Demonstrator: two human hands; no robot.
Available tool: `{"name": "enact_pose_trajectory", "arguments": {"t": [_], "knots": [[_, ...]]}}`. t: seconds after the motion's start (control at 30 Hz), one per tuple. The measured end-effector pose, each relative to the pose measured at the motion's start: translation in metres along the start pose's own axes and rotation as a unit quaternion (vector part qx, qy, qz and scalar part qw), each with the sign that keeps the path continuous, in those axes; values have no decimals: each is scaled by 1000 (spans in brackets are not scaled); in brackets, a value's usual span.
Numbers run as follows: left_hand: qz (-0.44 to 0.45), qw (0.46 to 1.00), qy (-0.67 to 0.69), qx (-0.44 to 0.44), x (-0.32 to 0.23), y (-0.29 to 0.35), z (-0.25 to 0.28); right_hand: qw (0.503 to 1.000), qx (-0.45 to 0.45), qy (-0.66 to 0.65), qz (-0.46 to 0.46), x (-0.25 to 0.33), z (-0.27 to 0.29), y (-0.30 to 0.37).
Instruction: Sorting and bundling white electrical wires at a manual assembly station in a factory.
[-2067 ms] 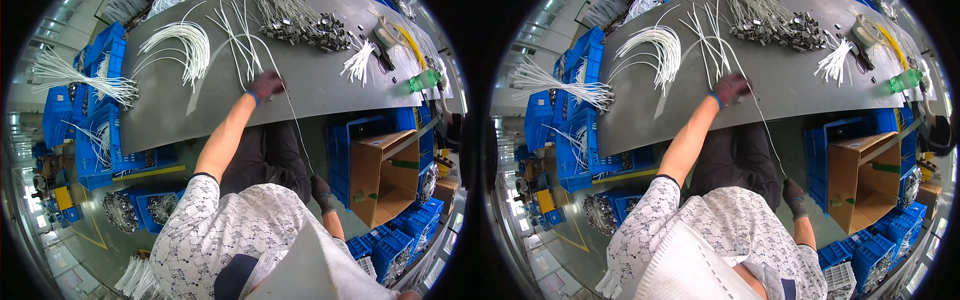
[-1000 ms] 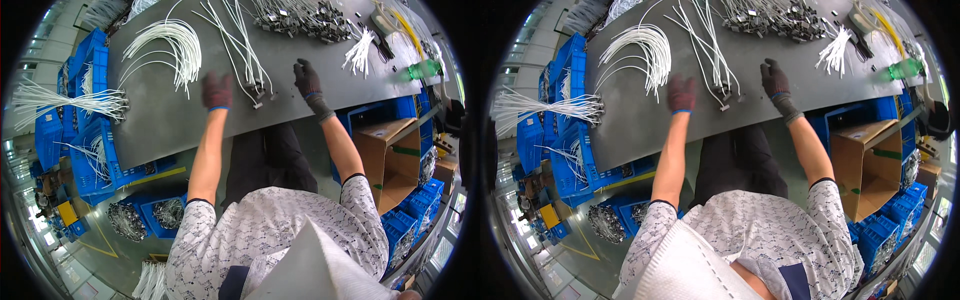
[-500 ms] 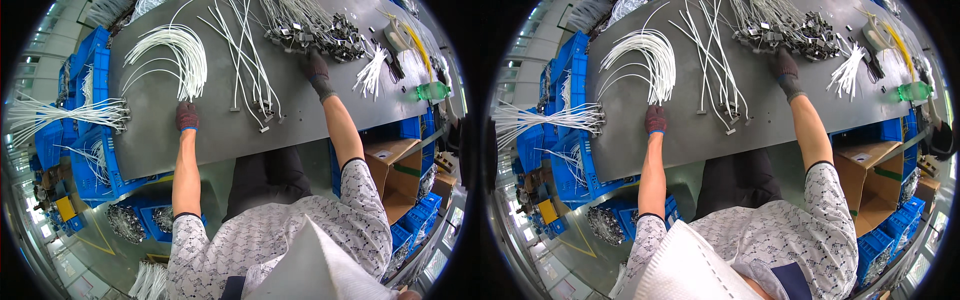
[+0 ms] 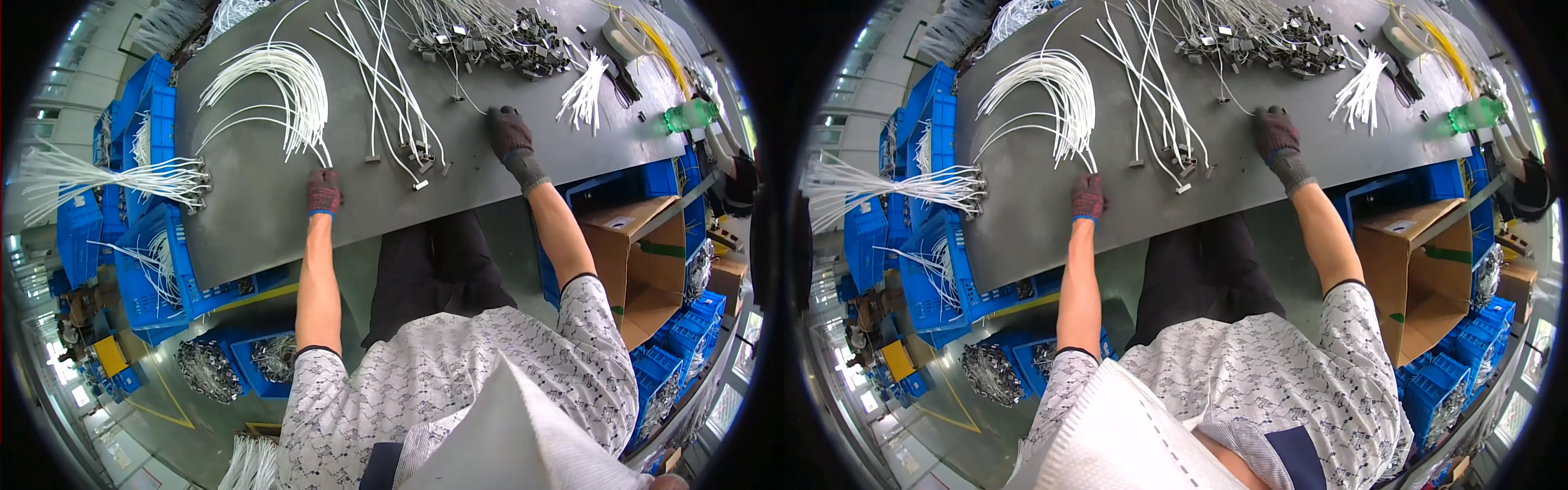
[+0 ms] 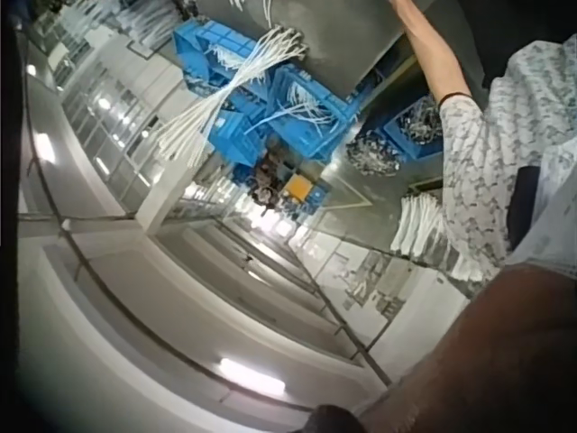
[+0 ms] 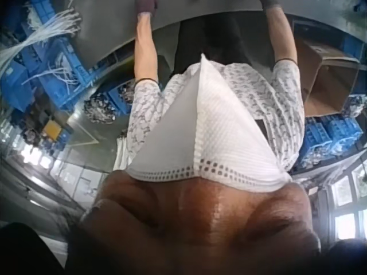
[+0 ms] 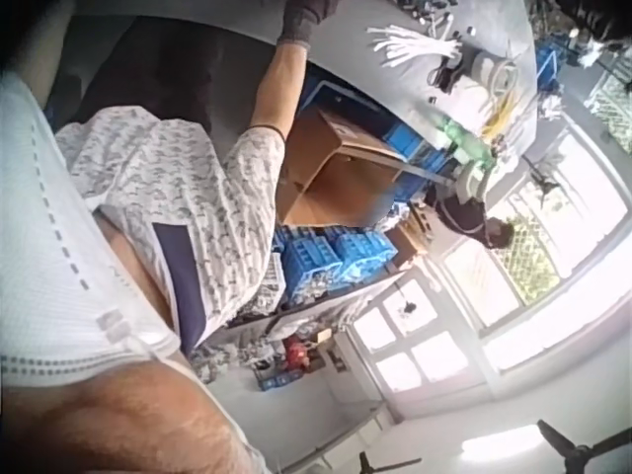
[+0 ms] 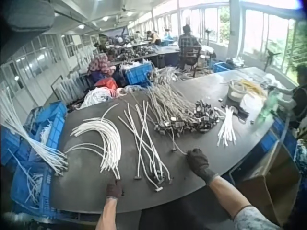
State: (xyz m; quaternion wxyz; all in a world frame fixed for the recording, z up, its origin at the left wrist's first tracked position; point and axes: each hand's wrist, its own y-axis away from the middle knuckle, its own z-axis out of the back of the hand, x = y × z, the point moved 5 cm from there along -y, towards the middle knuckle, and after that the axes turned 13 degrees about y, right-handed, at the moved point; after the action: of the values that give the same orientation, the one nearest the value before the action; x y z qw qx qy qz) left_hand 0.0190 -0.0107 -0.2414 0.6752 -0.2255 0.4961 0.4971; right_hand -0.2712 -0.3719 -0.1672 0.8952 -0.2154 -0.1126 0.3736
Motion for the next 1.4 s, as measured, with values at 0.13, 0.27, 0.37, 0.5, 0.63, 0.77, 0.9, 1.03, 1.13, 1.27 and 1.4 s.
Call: {"name": "enact_pose_trajectory", "arguments": {"t": [0.13, 0.27, 0.37, 0.5, 0.63, 0.77, 0.9, 1.03, 1.13, 1.27, 1.4], "knots": [[123, 983, 121, 67, -13, 41, -11, 985, 162, 55, 10, -17, -4, 13], [148, 960, 202, 123, 0, 54, -7, 973, 117, 130, 152, -14, 38, 43], [151, 952, 226, 142, 13, 48, -6, 959, -18, 35, 282, 0, 96, 53], [210, 903, 338, 161, 7, 59, -15, 982, 64, -111, 136, -20, 126, 120], [225, 841, 439, 222, -9, 71, -34, 966, 218, -115, -83, -71, 114, 268], [211, 773, 496, 335, -110, 105, -104, 919, 394, -25, -3, -136, 73, 493], [225, 720, 533, 384, -135, 134, -204, 838, 429, -152, -302, -75, 132, 447], [206, 746, 539, 332, -172, 161, -280, 923, 277, -159, -213, -54, 128, 400], [162, 734, 608, 256, -200, 150, -276, 951, 258, -104, -135, -56, 128, 393], [13, 781, 613, 115, -226, 97, -216, 919, 354, -58, -163, -83, 117, 426], [-50, 818, 568, 79, -227, 80, -185, 893, 413, -42, -172, -87, 121, 436]]}}
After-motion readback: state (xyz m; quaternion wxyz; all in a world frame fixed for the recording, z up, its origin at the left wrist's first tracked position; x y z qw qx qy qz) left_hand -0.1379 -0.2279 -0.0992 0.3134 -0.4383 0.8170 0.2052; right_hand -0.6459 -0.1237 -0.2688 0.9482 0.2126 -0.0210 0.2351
